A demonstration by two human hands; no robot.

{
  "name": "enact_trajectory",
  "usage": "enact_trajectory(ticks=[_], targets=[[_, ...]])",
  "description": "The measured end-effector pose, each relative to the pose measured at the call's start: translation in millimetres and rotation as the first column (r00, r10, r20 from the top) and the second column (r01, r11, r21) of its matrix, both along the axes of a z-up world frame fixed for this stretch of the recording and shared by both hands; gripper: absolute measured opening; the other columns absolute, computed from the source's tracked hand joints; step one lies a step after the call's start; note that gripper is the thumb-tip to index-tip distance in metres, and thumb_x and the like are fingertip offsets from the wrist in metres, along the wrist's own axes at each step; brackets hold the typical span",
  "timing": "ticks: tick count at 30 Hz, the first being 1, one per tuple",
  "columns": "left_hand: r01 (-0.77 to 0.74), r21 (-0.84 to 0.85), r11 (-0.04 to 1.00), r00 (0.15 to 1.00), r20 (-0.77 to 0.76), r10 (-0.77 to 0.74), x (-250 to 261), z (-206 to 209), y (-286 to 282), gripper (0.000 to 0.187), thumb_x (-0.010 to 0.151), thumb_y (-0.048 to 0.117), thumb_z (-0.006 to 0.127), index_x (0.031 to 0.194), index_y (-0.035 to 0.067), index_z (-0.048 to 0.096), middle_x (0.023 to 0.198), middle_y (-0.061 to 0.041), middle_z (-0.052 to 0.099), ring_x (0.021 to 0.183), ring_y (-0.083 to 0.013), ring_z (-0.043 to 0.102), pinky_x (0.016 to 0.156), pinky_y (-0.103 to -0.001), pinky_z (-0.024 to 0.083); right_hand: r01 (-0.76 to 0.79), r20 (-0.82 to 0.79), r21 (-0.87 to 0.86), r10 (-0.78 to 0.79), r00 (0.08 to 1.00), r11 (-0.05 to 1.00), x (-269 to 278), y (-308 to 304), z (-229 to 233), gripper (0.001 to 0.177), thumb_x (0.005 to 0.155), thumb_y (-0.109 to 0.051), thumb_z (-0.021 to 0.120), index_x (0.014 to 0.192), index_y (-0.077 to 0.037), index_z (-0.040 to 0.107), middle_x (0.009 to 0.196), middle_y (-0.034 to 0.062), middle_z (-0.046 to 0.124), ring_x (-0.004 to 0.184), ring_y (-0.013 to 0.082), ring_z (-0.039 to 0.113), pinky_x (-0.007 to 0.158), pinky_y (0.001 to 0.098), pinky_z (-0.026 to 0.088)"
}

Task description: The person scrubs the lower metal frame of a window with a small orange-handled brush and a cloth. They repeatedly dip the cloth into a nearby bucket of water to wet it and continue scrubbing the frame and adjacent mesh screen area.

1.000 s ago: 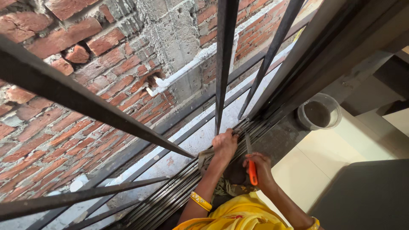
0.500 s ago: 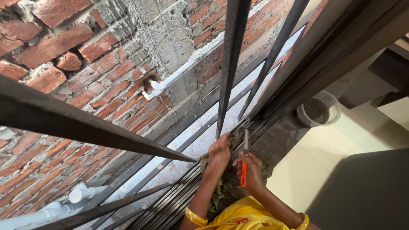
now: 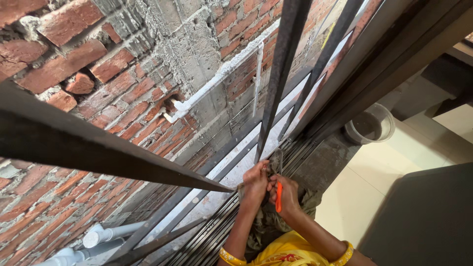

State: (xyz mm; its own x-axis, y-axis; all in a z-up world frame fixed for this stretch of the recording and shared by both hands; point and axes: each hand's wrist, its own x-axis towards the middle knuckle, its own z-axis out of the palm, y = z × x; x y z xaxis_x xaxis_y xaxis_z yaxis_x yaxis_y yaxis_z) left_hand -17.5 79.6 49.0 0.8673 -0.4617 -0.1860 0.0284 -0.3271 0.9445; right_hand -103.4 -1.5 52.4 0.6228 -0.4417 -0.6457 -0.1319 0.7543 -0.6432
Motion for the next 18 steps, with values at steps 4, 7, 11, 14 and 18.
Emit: enact_trajectory(ticks=[4,7,11,14,18], targets=[[-0.144,-0.175,0.974,0.954,-0.285,0.090,-4,21,14,0.031,0.105,0.014,0.054,0.129,0.005,0.070,0.092,-0.007,0.076,0.061,-0.0102,0.058,0.056,-0.027,0.050,0.052,0.007,0.034,-0.052,0.999,0.998,11,7,-17,0.027,0.100,-0.026,0.050,0.089,-0.003,0.060,0.065,0.0109,0.061,0.038,0.0167,0.044,0.035,0.0329,0.030],[-0.147,-0.265,0.953,0.981,-0.160,0.107,-7,9,22,0.030,0.104,0.010,0.054,0.128,0.000,0.069,0.103,-0.009,0.078,0.072,-0.0080,0.066,0.065,-0.025,0.055,0.124,-0.051,-0.019,-0.125,0.991,0.992,21,13,-34,0.027,0.100,-0.026,0.053,0.087,-0.003,0.059,0.063,0.0102,0.061,0.037,0.0177,0.044,0.034,0.0347,0.030],[-0.182,-0.416,0.891,0.977,-0.183,0.114,-6,-20,21,0.030,0.106,0.009,0.051,0.126,-0.006,0.068,0.104,-0.013,0.077,0.081,-0.0098,0.069,0.074,-0.024,0.058,0.203,-0.006,0.013,-0.203,0.979,0.979,39,10,-63,0.027,0.101,-0.026,0.055,0.086,-0.004,0.059,0.064,0.0093,0.061,0.040,0.0171,0.047,0.036,0.0334,0.033],[-0.151,-0.450,0.880,0.976,-0.210,0.060,-5,-25,21,0.031,0.106,0.013,0.051,0.125,-0.007,0.067,0.106,-0.015,0.077,0.085,-0.0132,0.071,0.077,-0.026,0.058,0.272,0.046,0.038,-0.273,0.961,0.962,49,2,-77,0.026,0.102,-0.024,0.056,0.084,-0.004,0.058,0.065,0.0092,0.062,0.041,0.0171,0.049,0.037,0.0326,0.035],[-0.055,-0.323,0.945,0.998,0.011,0.061,-2,-14,26,0.036,0.107,0.021,0.050,0.124,-0.004,0.070,0.105,-0.016,0.080,0.091,-0.0170,0.075,0.082,-0.029,0.058,0.324,-0.008,-0.079,-0.325,0.946,0.943,57,-1,-76,0.030,0.101,-0.024,0.058,0.080,-0.003,0.058,0.064,0.0087,0.060,0.044,0.0167,0.049,0.041,0.0317,0.037]])
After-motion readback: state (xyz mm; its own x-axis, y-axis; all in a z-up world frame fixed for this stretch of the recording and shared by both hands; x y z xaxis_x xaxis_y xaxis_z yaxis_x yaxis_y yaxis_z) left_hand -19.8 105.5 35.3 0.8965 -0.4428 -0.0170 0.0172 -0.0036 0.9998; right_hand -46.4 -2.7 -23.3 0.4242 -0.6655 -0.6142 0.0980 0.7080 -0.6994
